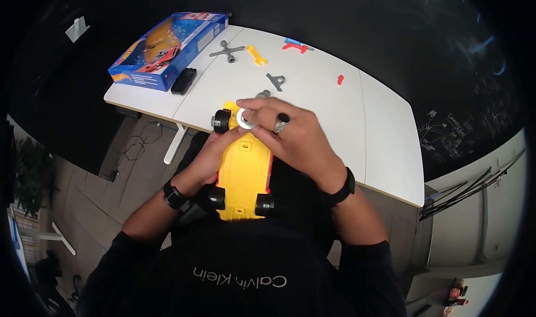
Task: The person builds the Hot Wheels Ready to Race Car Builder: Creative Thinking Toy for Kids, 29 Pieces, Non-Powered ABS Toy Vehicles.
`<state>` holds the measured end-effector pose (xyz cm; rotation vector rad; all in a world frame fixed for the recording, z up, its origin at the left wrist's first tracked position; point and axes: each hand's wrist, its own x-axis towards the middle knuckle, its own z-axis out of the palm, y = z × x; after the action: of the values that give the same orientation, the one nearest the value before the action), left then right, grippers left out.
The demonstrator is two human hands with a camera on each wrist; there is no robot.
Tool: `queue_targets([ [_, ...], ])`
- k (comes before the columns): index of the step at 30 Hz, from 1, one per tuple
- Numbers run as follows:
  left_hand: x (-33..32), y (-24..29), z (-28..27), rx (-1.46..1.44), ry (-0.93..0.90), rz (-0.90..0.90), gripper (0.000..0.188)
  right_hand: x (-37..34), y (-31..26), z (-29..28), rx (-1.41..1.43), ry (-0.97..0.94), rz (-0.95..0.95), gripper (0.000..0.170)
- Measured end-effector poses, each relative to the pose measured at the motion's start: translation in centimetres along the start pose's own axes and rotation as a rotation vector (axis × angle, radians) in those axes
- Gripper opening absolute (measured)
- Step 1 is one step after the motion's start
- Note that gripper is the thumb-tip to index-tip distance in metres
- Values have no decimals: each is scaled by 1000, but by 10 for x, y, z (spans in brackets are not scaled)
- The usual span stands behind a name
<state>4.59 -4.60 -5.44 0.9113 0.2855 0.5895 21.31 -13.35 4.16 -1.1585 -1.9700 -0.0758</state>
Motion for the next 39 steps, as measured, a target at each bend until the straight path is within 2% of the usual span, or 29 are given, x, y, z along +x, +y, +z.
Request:
queue_targets([
  [2, -2, 1, -4, -12, -16, -2, 36, -2, 6, 11, -97, -75, -15, 11],
  [6, -3, 1, -8, 0, -11, -22, 36, -5, 6, 12, -191, -104, 5, 12],
  [9, -2, 3, -8, 82, -39, -16, 38, -5, 2, 10, -224, -134, -59, 17],
  [12, -1, -3, -12, 27, -25, -12, 43, -11, 3, 10, -197, -143, -47, 24],
  [15, 0, -8, -18, -62, -125, -42, 53, -14, 6, 8, -277, -185, -46, 34],
  [17, 0, -4, -12, -20, -166, -1, 59, -9, -10, 9, -359, -225, 261, 43],
  [18, -2, -2, -9, -23, -164, -9, 59, -7, -11, 12, -356, -228, 269, 43],
  [20, -4, 4, -2, -86, -163, 2, 62, -3, -10, 19, -527, -248, 174, 57],
  [21, -3, 2, -3, -87, -161, -1, 62, -4, -10, 22, -525, -248, 177, 57],
  [23, -2, 0, -5, -2, -133, 22, 64, -7, -10, 28, -699, -243, 50, 69],
  [26, -1, -2, -5, -14, -94, -1, 64, -17, -12, 30, -758, -312, 102, 72],
  [30, -1, 0, -2, -92, -101, 21, 58, -32, -21, 26, -790, -341, 119, 65],
  [32, 0, -2, 0, -113, -80, 33, 59, -37, -30, 23, -758, -243, 152, 53],
  [33, 0, -3, -4, -115, -78, 30, 59, -43, -32, 21, -756, -246, 155, 53],
  [35, 3, -3, -9, -161, -156, -35, 66, -52, -34, 16, -648, -196, 48, 45],
  [36, 3, -4, -8, -112, -140, -4, 67, -52, -31, 16, -536, -152, 9, 36],
  [39, -1, -3, -1, -53, -79, -9, 67, -31, -24, 17, -461, -115, 65, 26],
])
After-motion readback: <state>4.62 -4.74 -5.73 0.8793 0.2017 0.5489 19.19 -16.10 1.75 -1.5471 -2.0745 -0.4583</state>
